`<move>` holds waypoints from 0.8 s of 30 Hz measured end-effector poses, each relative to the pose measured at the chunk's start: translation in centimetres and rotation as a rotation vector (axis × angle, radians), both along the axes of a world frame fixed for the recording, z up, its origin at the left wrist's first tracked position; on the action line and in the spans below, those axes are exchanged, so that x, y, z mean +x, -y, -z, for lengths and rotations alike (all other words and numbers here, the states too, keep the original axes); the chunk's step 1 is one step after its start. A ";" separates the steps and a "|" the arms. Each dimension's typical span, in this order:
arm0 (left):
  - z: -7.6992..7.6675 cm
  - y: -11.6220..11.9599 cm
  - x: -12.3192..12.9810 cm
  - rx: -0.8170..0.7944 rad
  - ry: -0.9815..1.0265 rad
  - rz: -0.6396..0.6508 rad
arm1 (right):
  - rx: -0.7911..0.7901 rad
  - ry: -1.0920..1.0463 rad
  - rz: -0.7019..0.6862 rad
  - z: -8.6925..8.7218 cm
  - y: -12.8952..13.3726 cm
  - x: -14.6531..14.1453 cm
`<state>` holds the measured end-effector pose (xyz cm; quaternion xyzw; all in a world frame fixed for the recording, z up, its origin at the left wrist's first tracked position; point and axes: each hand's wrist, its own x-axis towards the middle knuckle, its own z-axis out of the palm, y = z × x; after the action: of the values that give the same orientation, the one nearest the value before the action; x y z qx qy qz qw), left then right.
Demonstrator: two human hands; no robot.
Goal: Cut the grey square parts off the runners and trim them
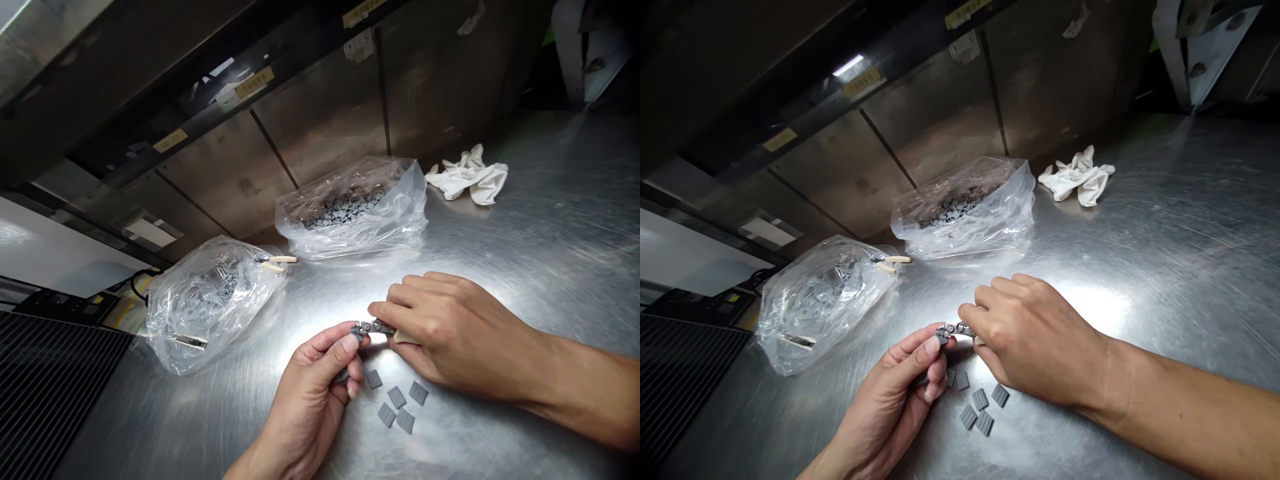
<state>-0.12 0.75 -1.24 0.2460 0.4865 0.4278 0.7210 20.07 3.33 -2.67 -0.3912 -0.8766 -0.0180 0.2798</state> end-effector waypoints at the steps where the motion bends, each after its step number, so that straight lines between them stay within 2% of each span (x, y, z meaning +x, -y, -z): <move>1: 0.0 0.0 0.0 -0.001 -0.003 0.000 | 0.003 0.001 -0.003 0.0 0.0 0.0; 24: 0.1 0.0 0.1 0.029 -0.004 0.036 | 0.005 0.014 -0.012 -0.1 0.1 0.1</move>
<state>-0.05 0.74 -1.33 0.2658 0.4770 0.4214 0.7241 20.17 3.23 -2.55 -0.3849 -0.8808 -0.0213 0.2749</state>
